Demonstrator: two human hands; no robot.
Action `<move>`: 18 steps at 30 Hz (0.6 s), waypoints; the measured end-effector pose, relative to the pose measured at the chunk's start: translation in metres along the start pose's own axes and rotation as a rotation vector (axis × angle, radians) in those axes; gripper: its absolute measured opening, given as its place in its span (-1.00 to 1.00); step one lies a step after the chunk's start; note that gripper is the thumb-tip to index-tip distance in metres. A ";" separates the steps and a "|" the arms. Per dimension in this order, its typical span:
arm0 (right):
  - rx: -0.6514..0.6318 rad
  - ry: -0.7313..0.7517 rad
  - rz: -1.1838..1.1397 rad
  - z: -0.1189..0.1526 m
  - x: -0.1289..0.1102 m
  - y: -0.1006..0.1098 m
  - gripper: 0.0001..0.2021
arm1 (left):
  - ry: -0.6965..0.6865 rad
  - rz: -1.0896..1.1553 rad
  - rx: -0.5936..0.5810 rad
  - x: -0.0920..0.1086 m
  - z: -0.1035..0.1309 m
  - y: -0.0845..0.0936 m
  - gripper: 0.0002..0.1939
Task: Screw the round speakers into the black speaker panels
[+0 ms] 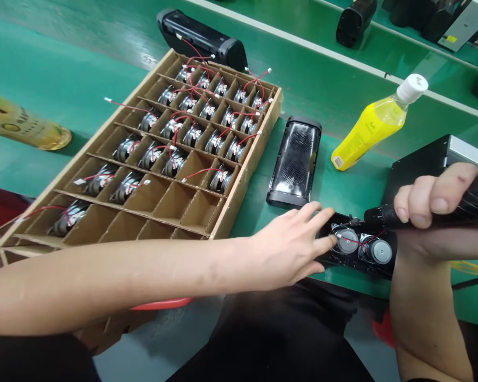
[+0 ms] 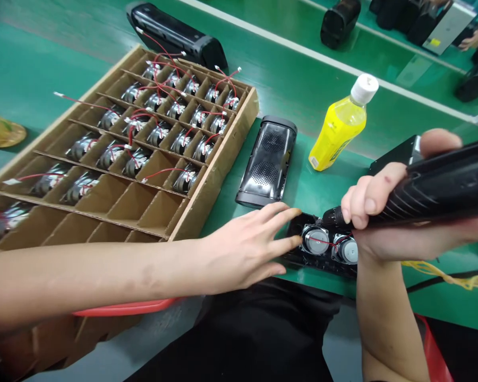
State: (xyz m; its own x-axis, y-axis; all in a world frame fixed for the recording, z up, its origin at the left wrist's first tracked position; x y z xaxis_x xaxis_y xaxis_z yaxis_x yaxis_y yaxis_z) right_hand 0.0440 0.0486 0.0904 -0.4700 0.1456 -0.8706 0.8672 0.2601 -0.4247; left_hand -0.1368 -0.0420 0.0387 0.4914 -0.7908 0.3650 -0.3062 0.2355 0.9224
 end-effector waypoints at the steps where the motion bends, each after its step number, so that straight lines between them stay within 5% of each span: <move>1: -0.130 0.117 0.139 -0.001 -0.004 -0.021 -0.31 | -0.006 0.005 0.000 0.003 0.001 -0.006 -0.40; 4: -0.280 0.261 0.321 0.003 -0.003 -0.051 -0.47 | -0.006 0.026 -0.007 0.004 0.000 -0.022 -0.23; 18: -0.254 0.208 0.252 0.002 0.023 -0.033 -0.23 | -0.056 0.051 -0.032 -0.005 -0.008 -0.043 -0.24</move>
State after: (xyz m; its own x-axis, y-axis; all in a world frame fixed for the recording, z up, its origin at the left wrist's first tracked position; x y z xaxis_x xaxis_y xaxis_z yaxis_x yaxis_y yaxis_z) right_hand 0.0053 0.0412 0.0837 -0.2939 0.4178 -0.8597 0.9034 0.4153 -0.1070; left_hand -0.1197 -0.0435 -0.0018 0.4294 -0.8074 0.4045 -0.3027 0.2934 0.9068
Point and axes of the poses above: each hand's wrist, its own z-axis away from the middle knuckle, its own y-axis out of the back of the hand, x = y × z, the point moved 8 cm from there along -z, towards the middle knuckle, and after that the axes turned 5 degrees about z, right-handed, at the moved point
